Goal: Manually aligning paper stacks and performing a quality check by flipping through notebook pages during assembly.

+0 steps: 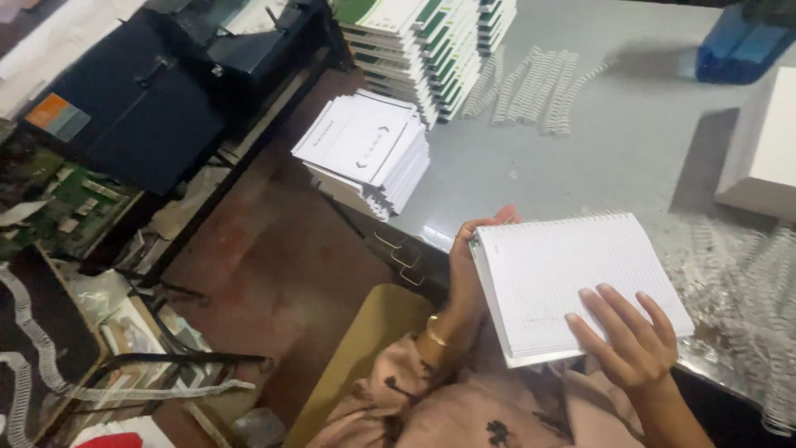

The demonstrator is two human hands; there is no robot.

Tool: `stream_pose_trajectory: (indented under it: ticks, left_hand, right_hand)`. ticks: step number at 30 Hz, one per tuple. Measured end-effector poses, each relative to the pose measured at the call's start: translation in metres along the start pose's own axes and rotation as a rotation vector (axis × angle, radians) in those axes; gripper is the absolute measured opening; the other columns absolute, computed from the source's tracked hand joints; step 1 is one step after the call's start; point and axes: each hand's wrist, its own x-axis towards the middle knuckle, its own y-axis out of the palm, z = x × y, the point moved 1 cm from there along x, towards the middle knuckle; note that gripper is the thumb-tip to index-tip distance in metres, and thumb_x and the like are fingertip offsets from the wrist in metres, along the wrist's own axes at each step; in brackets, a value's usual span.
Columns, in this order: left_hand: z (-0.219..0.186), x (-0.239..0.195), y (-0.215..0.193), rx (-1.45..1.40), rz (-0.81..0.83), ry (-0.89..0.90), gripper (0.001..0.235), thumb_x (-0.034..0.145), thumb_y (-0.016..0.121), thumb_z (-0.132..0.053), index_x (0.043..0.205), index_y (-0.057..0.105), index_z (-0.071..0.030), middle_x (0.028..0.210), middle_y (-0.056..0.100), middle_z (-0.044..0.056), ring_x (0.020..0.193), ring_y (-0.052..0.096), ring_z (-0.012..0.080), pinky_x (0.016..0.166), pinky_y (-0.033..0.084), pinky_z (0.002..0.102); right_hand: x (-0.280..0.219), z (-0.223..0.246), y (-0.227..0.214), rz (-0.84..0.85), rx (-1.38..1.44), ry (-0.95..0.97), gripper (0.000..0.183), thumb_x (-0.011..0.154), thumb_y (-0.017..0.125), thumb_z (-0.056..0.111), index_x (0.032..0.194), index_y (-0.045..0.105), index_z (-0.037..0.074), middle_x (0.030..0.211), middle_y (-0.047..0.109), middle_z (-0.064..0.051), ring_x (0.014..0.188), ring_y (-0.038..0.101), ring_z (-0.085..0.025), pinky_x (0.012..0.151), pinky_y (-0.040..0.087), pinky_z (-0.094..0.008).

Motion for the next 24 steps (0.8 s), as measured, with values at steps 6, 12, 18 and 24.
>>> stream_pose_trajectory:
  ticks: [6,12,18,24]
  left_hand:
    - [-0.009,0.038,-0.084,-0.177,0.685,-0.592,0.099,0.078,0.067,-0.02,0.162,0.019,0.002,0.156,0.038,0.031,0.14,0.047,0.04,0.114,0.044,0.048]
    - [0.027,0.063,-0.123,0.089,0.703,-0.817,0.06,0.107,0.054,-0.034,0.147,0.044,0.009,0.137,0.06,0.022,0.115,0.068,0.0276,0.09,0.061,0.035]
    - [0.05,0.04,-0.106,0.43,0.38,-0.629,0.054,0.091,0.07,-0.012,0.139,0.053,0.006,0.128,0.066,0.017,0.115,0.067,0.0276,0.097,0.061,0.035]
    - [0.071,0.003,-0.107,0.428,0.243,-0.489,0.06,0.091,0.069,-0.007,0.146,0.047,0.005,0.13,0.065,0.017,0.113,0.066,0.023,0.099,0.058,0.034]
  right_hand:
    - [-0.015,-0.005,-0.004,0.009,0.026,-0.126,0.021,0.107,0.053,0.019,0.112,0.073,0.018,0.11,0.079,-0.007,0.099,0.076,-0.033,0.105,0.038,-0.045]
    - [-0.076,-0.007,0.018,0.094,0.089,0.015,0.015,0.098,0.072,0.02,0.113,0.075,0.02,0.115,0.079,-0.005,0.111,0.069,-0.031,0.119,0.025,-0.052]
    - [-0.068,0.016,0.031,-0.094,0.235,0.845,0.038,0.095,0.063,-0.004,0.128,0.05,0.007,0.144,0.043,-0.026,0.144,0.034,-0.04,0.123,0.03,-0.056]
    - [-0.111,0.024,0.036,-0.282,1.185,1.974,0.042,0.103,0.042,0.034,0.13,0.054,0.005,0.128,0.059,-0.011,0.116,0.055,-0.026,0.099,0.043,-0.039]
